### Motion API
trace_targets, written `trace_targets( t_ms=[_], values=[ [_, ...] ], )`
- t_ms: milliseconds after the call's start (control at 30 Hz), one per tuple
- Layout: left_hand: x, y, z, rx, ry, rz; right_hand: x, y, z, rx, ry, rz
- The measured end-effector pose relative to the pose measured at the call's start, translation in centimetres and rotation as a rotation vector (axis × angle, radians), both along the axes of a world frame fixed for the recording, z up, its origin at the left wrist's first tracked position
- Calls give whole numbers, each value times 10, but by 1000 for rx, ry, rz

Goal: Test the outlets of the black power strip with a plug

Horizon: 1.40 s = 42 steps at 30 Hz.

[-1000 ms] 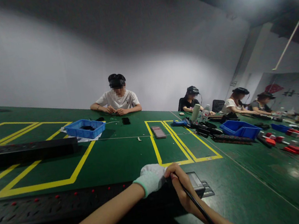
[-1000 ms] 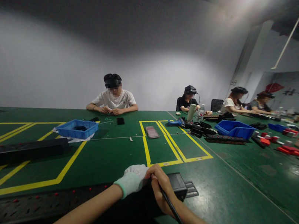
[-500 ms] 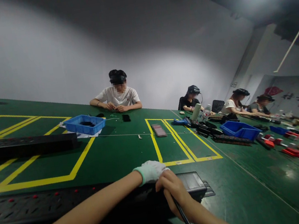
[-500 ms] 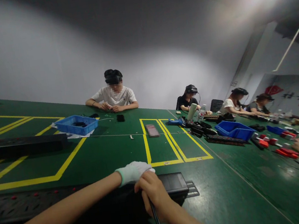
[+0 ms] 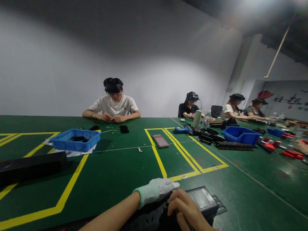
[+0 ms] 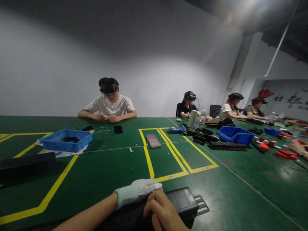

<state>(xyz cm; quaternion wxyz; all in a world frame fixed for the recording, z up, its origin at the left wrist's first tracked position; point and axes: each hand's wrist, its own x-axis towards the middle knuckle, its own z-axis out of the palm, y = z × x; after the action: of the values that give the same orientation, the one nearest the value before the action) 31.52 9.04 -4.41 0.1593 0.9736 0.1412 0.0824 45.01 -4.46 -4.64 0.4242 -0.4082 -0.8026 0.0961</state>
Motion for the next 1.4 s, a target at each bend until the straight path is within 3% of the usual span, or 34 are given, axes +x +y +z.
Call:
trace_targets(
  t_ms=[167, 333, 467, 633, 833, 1067, 1167, 1300, 1400],
  values=[
    [7, 5, -4, -40, -25, -62, 3, -15, 14, 163, -179, -97],
    [-4, 1, 7, -11, 33, -103, 14, -27, 16, 253, -336, -174],
    [-14, -8, 15, 73, 50, -5, 27, -28, 6, 393, -391, -159],
    [-12, -14, 16, 216, 123, 120, 39, -19, -19, 483, -437, -155],
    [-14, -12, 4, 261, 126, 27, 36, -9, -43, 453, -278, -127],
    [-16, -13, 2, 244, 108, -49, 35, -12, -41, 439, -311, -129],
    [-16, -15, 4, 266, 90, -56, 34, -14, -49, 477, -303, -165],
    [-15, -18, 1, 348, -18, -57, 31, -11, -65, 502, -284, -216],
    [-11, -19, -5, 424, -138, -43, 30, -7, -65, 586, -341, -234]
  ],
)
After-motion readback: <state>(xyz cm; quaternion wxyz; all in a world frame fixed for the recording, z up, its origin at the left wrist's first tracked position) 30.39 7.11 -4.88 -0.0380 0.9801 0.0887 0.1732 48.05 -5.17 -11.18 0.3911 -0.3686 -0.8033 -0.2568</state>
